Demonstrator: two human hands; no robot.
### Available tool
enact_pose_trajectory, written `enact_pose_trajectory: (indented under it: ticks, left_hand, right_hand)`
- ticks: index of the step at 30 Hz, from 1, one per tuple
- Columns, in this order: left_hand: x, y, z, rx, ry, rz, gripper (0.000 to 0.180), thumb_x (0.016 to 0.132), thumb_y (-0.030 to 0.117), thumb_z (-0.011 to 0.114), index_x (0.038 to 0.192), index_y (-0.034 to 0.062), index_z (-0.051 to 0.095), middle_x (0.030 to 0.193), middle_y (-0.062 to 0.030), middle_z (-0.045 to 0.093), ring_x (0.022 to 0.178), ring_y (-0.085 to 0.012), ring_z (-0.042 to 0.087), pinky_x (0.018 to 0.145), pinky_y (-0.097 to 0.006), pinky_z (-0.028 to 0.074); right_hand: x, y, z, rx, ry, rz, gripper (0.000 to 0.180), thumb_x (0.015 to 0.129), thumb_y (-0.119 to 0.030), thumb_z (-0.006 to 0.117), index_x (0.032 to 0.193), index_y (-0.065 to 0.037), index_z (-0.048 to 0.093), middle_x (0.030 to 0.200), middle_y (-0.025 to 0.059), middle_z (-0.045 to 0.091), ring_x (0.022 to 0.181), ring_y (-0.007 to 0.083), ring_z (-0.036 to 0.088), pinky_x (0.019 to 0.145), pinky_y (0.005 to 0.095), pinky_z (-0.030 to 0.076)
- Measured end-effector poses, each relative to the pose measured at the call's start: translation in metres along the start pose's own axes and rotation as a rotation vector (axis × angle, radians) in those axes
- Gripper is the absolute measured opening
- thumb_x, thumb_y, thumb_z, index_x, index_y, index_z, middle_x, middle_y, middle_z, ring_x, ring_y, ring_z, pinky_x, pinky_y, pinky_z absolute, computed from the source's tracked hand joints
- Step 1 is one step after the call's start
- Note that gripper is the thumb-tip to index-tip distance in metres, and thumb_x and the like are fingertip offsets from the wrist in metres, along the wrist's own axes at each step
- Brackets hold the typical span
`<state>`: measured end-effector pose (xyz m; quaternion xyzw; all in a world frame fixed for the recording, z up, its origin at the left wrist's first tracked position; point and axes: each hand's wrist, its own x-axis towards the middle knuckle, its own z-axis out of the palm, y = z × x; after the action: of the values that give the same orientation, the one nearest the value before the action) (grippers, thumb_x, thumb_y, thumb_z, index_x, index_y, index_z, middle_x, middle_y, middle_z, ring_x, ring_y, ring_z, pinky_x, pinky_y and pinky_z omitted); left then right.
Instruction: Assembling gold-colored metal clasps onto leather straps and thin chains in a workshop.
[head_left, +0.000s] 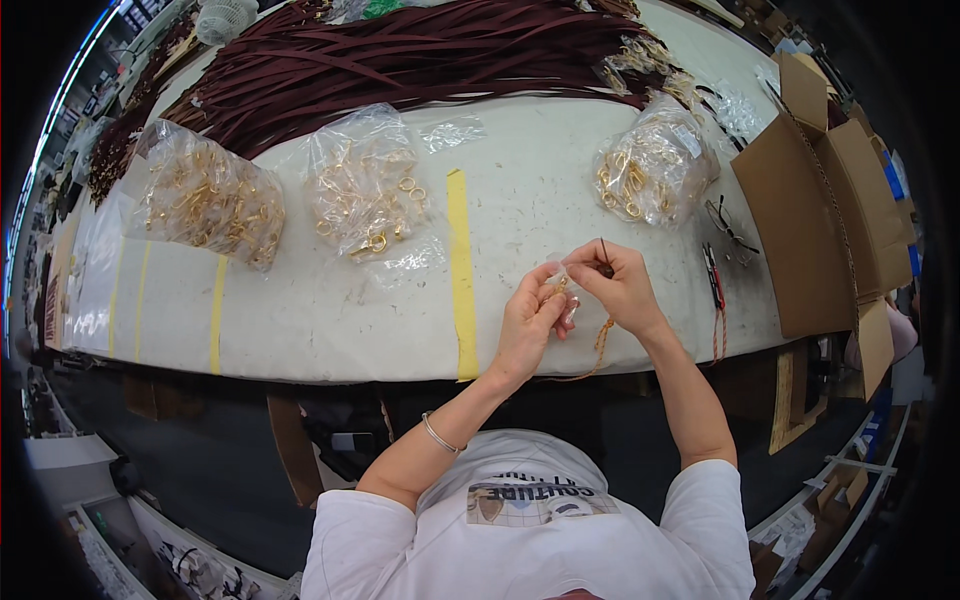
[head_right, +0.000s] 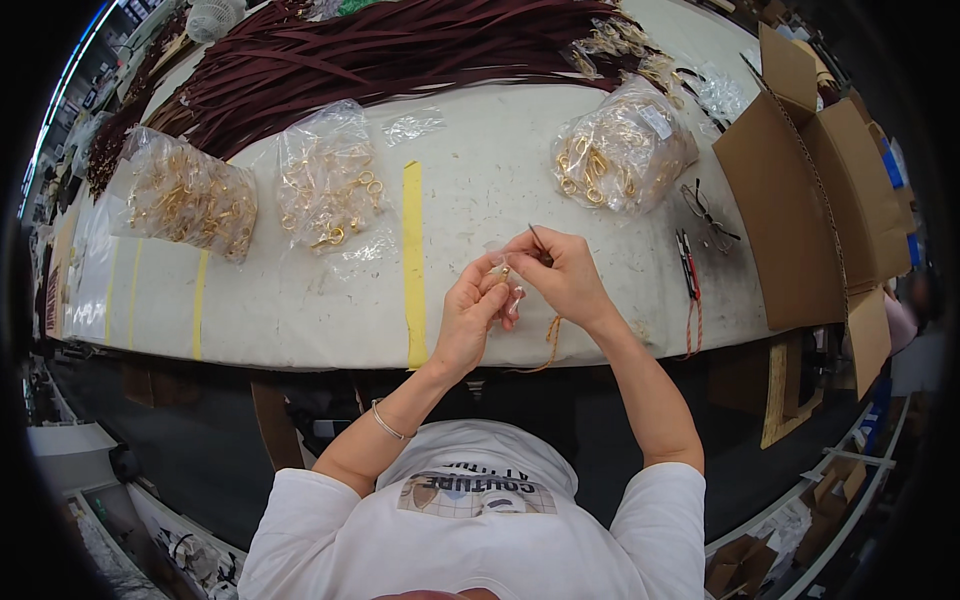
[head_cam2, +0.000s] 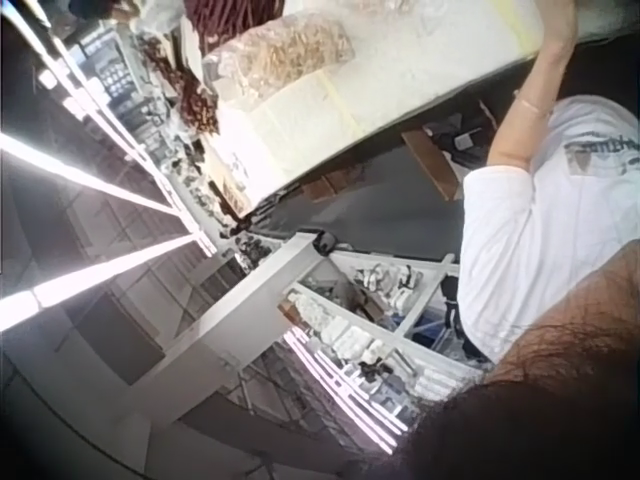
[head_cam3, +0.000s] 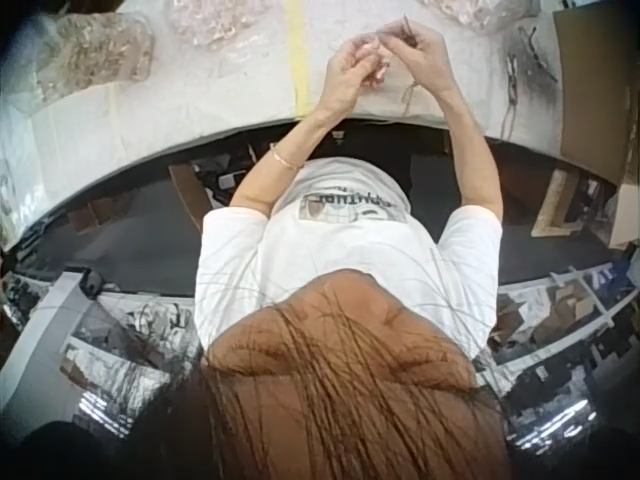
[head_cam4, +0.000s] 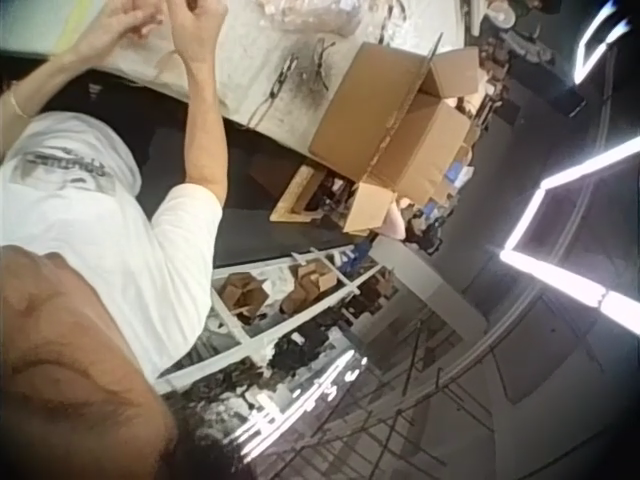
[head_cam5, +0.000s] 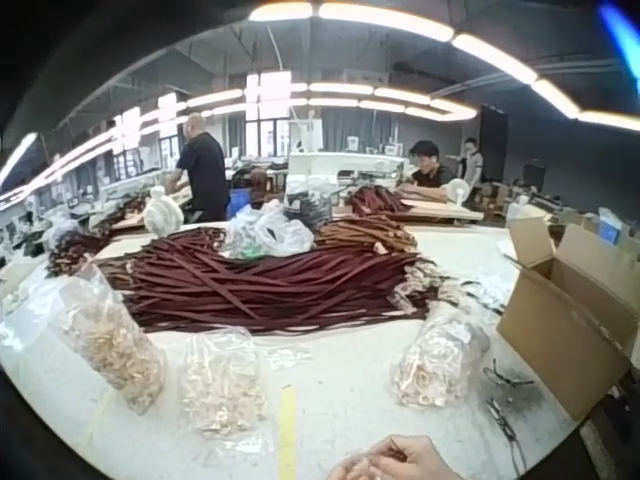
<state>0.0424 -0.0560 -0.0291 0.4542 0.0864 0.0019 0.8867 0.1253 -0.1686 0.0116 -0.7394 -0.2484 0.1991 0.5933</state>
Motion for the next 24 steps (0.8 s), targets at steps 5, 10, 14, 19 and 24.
enact_pose_trajectory:
  ticks: [5, 10, 14, 19, 24]
  left_hand:
    - [0.001, 0.005, -0.004, 0.135, 0.041, 0.050, 0.040, 0.086, 0.005, 0.041, 0.124, -0.0013, 0.027, 0.074, -0.0028, 0.050, 0.060, -0.0066, 0.046, 0.054, -0.018, 0.039]
    - [-0.001, 0.009, -0.009, 0.407, 0.046, 0.252, 0.043, 0.085, 0.003, 0.041, 0.125, -0.0021, 0.024, 0.073, -0.0047, 0.050, 0.062, -0.0089, 0.046, 0.057, -0.021, 0.040]
    - [-0.002, 0.007, -0.009, 0.634, 0.037, 0.470, 0.047, 0.083, -0.002, 0.041, 0.126, -0.0024, 0.022, 0.077, -0.0075, 0.053, 0.062, -0.0110, 0.047, 0.059, -0.022, 0.041]
    - [-0.004, 0.017, -0.002, 0.571, 0.029, 0.374, 0.048, 0.083, -0.002, 0.040, 0.126, -0.0030, 0.020, 0.078, -0.0073, 0.054, 0.062, -0.0107, 0.048, 0.059, -0.022, 0.041]
    - [-0.008, 0.031, 0.004, 0.209, 0.018, 0.163, 0.039, 0.085, 0.003, 0.039, 0.121, -0.0038, 0.026, 0.078, -0.0081, 0.056, 0.063, -0.0098, 0.051, 0.056, -0.021, 0.043]
  right_hand:
    - [-0.014, -0.016, 0.001, -0.506, -0.150, -0.494, 0.023, 0.078, -0.017, 0.057, 0.096, -0.002, 0.057, 0.062, 0.0007, 0.052, 0.051, 0.0043, 0.043, 0.044, 0.0166, 0.031]
    - [-0.016, -0.033, -0.015, 0.205, -0.341, 0.197, 0.041, 0.086, -0.020, 0.042, 0.123, -0.004, 0.037, 0.058, -0.0009, 0.047, 0.047, 0.0038, 0.034, 0.043, 0.0178, 0.027]
    - [-0.017, -0.026, -0.010, 0.186, -0.400, 0.262, 0.039, 0.086, -0.017, 0.043, 0.122, -0.004, 0.039, 0.059, -0.0010, 0.048, 0.048, 0.0025, 0.035, 0.043, 0.0167, 0.027]
    - [-0.018, -0.012, -0.001, 0.078, -0.240, 0.109, 0.032, 0.084, -0.008, 0.043, 0.116, -0.003, 0.046, 0.061, -0.0016, 0.049, 0.054, 0.0044, 0.041, 0.049, 0.0191, 0.034]
    - [-0.018, -0.008, 0.002, 0.026, -0.161, 0.057, 0.031, 0.083, -0.002, 0.043, 0.113, -0.003, 0.049, 0.061, -0.0028, 0.048, 0.055, 0.0056, 0.043, 0.050, 0.0202, 0.037]
